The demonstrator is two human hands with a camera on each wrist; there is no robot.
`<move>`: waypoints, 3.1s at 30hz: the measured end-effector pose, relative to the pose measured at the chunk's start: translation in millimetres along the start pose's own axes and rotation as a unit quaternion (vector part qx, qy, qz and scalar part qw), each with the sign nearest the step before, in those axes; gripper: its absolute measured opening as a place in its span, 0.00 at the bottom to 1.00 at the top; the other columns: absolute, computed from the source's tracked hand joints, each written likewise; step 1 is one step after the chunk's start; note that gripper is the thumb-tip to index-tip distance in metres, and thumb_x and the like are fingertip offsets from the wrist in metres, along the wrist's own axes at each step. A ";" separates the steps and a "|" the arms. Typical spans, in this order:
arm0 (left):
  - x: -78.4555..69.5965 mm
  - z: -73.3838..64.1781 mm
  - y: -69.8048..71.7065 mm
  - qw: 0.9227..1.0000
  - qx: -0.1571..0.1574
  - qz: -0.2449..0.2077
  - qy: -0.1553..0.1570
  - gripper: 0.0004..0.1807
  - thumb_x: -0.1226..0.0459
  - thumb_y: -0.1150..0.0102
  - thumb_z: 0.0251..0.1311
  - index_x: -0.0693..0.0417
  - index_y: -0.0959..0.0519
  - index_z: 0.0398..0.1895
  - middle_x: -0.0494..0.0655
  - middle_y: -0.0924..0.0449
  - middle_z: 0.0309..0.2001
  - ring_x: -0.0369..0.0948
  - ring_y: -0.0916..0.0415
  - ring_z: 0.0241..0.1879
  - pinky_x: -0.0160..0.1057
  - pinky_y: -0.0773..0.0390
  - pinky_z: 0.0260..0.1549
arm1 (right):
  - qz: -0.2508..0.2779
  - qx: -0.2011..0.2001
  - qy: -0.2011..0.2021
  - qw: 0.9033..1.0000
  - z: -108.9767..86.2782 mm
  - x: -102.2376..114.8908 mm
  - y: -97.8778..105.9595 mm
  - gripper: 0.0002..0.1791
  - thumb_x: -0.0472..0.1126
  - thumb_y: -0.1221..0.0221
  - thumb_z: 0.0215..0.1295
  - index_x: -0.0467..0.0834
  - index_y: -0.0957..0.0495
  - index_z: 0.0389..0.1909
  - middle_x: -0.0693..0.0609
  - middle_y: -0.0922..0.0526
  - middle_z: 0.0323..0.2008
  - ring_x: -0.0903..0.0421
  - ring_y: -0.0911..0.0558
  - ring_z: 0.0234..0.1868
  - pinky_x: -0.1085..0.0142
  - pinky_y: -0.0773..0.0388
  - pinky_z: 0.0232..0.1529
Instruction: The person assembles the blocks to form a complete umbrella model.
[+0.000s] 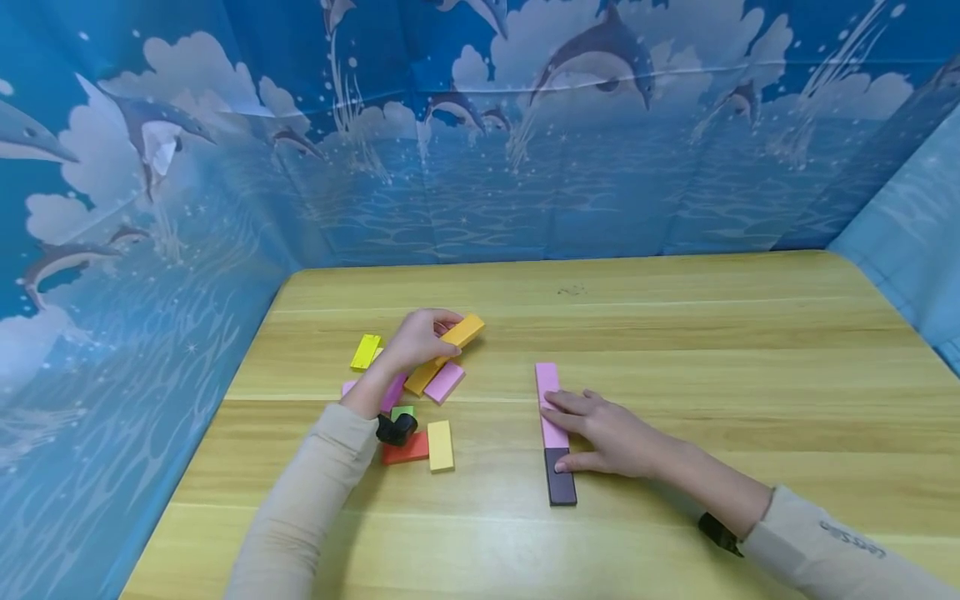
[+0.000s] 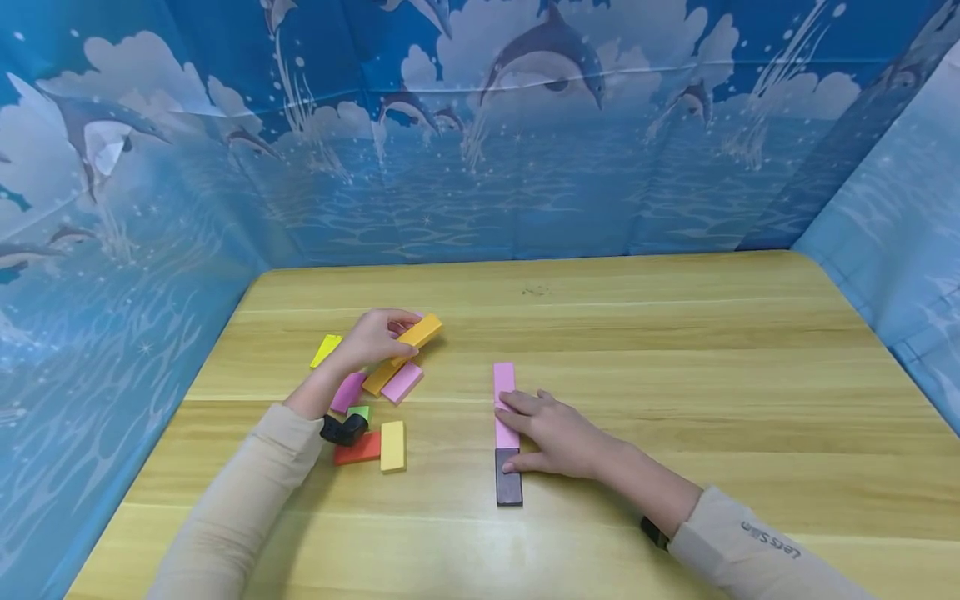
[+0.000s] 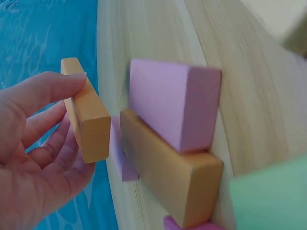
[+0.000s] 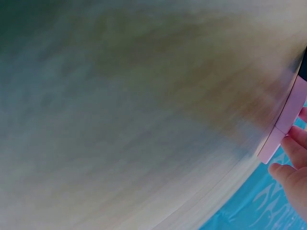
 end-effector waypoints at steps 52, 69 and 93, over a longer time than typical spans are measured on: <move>-29.2 33.1 -61.6 0.982 0.094 0.114 -0.114 0.24 0.75 0.34 0.45 0.61 0.21 0.51 0.52 0.20 0.43 0.43 0.25 0.42 0.35 0.27 0.44 | 0.008 0.009 -0.013 1.000 0.1 -0.2 -0.4 0.39 0.59 0.40 0.58 0.36 0.33 0.63 0.38 0.36 0.64 0.42 0.34 0.63 0.43 0.38 0.58; -32.0 34.8 -68.4 0.982 0.097 0.115 -0.111 0.25 0.77 0.38 0.46 0.61 0.22 0.52 0.52 0.21 0.47 0.43 0.26 0.44 0.37 0.28 0.46 | 0.014 0.001 -0.010 1.000 0.0 -1.1 -0.4 0.40 0.58 0.39 0.57 0.35 0.33 0.63 0.37 0.35 0.64 0.43 0.33 0.63 0.42 0.39 0.58; -36.5 31.5 -70.5 0.980 0.105 0.116 -0.122 0.24 0.78 0.41 0.48 0.61 0.23 0.53 0.52 0.22 0.51 0.43 0.26 0.49 0.37 0.29 0.49 | 0.010 -0.003 -0.005 1.000 -0.2 -0.9 -0.5 0.39 0.57 0.39 0.57 0.35 0.32 0.62 0.37 0.34 0.63 0.43 0.33 0.63 0.42 0.39 0.58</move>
Point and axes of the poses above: each hand's wrist, its own z-axis towards the middle knuckle, its own y-axis out of the back of the hand, x = y × z, the point moved 2 cm from there along z, towards the middle knuckle
